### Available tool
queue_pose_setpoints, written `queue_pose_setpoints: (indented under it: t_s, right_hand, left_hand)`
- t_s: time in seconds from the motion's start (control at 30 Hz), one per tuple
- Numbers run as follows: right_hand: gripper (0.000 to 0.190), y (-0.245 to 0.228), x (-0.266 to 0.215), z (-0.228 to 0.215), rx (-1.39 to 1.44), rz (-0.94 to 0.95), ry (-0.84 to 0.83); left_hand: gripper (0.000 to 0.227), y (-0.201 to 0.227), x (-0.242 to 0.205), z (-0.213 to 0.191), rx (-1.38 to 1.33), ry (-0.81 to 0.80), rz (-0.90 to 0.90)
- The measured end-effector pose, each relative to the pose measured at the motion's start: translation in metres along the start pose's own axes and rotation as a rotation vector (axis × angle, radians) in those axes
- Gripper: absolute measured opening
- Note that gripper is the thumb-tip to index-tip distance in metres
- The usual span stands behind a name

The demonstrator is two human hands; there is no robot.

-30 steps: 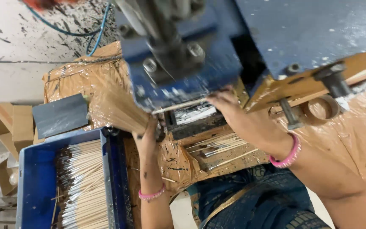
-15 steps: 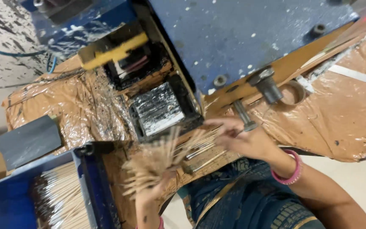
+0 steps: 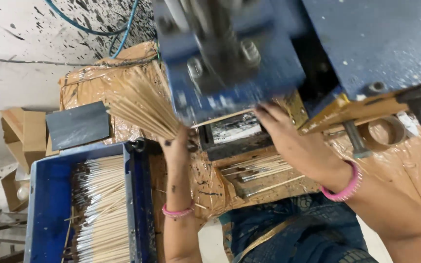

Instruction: Feeding thin wooden sticks into an incense-stick making machine.

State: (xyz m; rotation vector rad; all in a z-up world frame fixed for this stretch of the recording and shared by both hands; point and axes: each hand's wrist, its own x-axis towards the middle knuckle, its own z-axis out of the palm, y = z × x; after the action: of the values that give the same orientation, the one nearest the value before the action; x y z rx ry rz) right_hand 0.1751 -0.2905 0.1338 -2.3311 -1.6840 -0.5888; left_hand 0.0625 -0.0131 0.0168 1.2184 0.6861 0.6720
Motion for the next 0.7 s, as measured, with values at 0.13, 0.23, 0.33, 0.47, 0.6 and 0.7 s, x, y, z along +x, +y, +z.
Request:
queue_pose_setpoints:
  t_s: [0.13,0.23,0.33,0.47,0.6,0.7]
  right_hand:
    - [0.042,0.001,-0.019,0.011,-0.433,-0.022,-0.440]
    - [0.038,-0.003,0.001,-0.009,-0.142,0.139,-0.266]
    - [0.040,-0.004,0.039,-0.047,0.212,0.102,0.192]
    - [0.033,0.007,-0.003,-0.001,0.337,0.124,0.206]
    - [0.015,0.028,-0.062,-0.007,0.344,0.330,0.272]
    - [0.009,0.061,-0.117,0.010,0.279,0.599,0.293]
  left_hand:
    - [0.039,-0.054,0.018,-0.006,-0.250,0.144,-0.125]
    - [0.038,-0.045,0.015,0.000,-0.291,0.069,-0.064]
    - [0.040,-0.040,0.010,-0.007,-0.279,-0.073,0.092]
    - [0.044,-0.048,-0.002,-0.034,-0.008,-0.007,0.212]
    - [0.034,-0.060,-0.036,-0.065,0.068,0.164,0.171]
    - [0.047,-0.057,-0.072,-0.078,0.010,0.380,0.019]
